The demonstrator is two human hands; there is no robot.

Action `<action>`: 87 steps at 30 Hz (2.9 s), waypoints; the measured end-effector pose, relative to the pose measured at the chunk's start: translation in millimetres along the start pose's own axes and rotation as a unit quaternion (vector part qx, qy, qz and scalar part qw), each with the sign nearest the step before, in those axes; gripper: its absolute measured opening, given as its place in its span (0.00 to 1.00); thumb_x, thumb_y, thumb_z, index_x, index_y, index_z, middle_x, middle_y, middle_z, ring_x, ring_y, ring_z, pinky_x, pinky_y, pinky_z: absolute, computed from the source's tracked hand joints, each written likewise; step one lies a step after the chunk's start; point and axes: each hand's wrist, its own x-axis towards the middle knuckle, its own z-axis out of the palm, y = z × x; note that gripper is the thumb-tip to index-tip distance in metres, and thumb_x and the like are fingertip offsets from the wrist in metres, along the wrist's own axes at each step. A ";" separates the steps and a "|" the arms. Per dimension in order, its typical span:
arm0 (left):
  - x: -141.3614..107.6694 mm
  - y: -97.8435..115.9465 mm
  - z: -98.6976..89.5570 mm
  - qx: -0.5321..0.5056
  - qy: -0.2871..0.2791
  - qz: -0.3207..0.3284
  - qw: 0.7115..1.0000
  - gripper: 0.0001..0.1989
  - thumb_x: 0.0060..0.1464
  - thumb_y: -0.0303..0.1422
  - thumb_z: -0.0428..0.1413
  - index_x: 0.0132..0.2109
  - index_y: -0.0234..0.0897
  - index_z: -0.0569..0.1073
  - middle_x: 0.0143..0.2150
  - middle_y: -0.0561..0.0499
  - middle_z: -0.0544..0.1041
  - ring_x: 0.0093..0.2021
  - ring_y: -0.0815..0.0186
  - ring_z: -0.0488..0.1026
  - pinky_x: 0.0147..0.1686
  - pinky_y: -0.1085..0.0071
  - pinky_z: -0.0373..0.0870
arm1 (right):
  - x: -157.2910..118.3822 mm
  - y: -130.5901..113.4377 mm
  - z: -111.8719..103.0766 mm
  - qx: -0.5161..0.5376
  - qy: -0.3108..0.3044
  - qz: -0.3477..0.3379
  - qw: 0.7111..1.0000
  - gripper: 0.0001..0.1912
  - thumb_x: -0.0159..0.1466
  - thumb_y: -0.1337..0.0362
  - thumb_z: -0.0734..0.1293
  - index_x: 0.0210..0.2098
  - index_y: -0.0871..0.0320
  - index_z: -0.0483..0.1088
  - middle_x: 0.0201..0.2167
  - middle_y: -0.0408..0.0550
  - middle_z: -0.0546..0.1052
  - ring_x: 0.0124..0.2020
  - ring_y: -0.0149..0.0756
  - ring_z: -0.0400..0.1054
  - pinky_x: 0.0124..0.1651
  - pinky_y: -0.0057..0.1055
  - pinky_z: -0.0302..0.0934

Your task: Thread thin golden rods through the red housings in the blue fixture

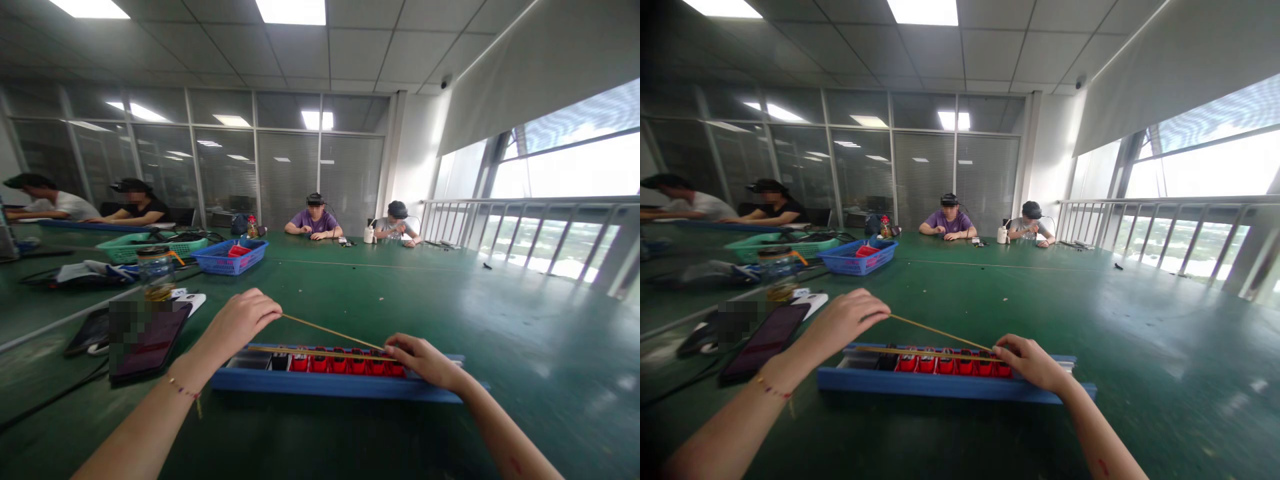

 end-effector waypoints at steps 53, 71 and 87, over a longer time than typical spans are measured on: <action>-4.7 -11.6 0.8 -0.179 -0.213 -0.162 0.947 0.15 0.46 0.44 0.50 0.33 0.41 0.74 0.32 0.53 0.75 0.31 0.66 0.70 0.28 0.76 0.59 | 58.8 36.4 1.5 -0.184 0.041 0.047 0.981 0.13 0.50 0.53 0.66 0.24 0.55 0.74 0.24 0.45 0.76 0.27 0.36 0.68 0.28 0.26 0.56; -7.2 1.6 -13.0 -0.172 -0.226 -0.107 0.953 0.11 0.49 0.39 0.49 0.31 0.42 0.75 0.30 0.55 0.75 0.31 0.68 0.70 0.29 0.77 0.58 | 76.8 50.9 15.1 -0.107 -0.011 0.026 0.994 0.08 0.51 0.64 0.65 0.30 0.58 0.74 0.27 0.45 0.77 0.29 0.33 0.69 0.32 0.24 0.61; 11.6 -40.3 55.4 -0.117 -0.255 -0.117 0.953 0.09 0.46 0.36 0.51 0.30 0.40 0.75 0.29 0.54 0.77 0.30 0.68 0.71 0.29 0.78 0.61 | 74.7 48.9 16.3 -0.099 -0.005 0.027 0.995 0.21 0.56 0.49 0.60 0.37 0.59 0.72 0.32 0.48 0.76 0.32 0.35 0.69 0.34 0.26 0.61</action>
